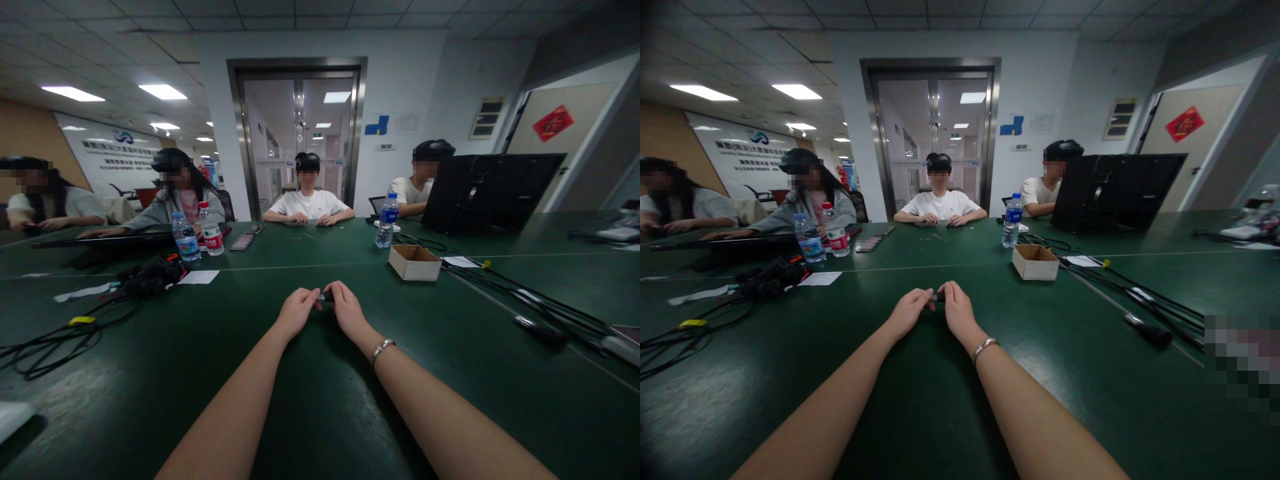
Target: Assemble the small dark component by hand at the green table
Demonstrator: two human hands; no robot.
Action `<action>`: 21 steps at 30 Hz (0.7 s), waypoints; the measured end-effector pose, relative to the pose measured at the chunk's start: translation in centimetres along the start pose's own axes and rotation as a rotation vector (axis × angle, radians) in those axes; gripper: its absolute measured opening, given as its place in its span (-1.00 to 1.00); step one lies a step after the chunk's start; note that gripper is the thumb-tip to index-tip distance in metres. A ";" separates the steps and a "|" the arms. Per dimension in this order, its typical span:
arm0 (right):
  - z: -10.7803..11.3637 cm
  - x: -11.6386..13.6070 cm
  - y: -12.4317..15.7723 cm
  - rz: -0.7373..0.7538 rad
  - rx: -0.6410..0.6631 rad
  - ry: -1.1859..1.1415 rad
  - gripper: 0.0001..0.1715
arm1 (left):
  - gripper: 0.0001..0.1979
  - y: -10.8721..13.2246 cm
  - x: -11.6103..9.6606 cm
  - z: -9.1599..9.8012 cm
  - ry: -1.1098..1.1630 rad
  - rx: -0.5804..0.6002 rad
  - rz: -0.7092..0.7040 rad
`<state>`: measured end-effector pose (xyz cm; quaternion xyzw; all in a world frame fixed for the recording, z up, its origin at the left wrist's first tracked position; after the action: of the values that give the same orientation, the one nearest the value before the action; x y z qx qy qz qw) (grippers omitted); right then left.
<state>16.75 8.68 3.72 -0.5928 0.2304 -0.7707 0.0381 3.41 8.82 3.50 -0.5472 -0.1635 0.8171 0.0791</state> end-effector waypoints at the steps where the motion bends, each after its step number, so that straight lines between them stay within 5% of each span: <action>1: 0.0 -0.1 0.0 -0.003 0.003 0.000 -0.56 | -0.56 0.0 -0.2 0.0 -0.002 0.001 -0.018; 7: 0.2 0.0 -0.1 -0.006 -0.016 0.001 -0.58 | -0.83 0.0 -0.1 0.0 0.141 -0.013 0.028; 21: 0.1 0.1 -0.1 0.003 -0.016 -0.021 -0.57 | -0.71 0.2 -0.4 0.1 0.088 -0.014 0.018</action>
<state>16.82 8.74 3.83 -0.6007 0.2372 -0.7626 0.0367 3.47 8.53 3.81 -0.5845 -0.1607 0.7918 0.0748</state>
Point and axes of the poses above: each hand's wrist, its own y-axis away from the middle knuckle, its own z-axis out of the back of the hand, x = y × z, the point moved 10 cm from there along -y, towards the middle knuckle, and after that the axes turned 13 degrees about -x, right-handed, at the moved point
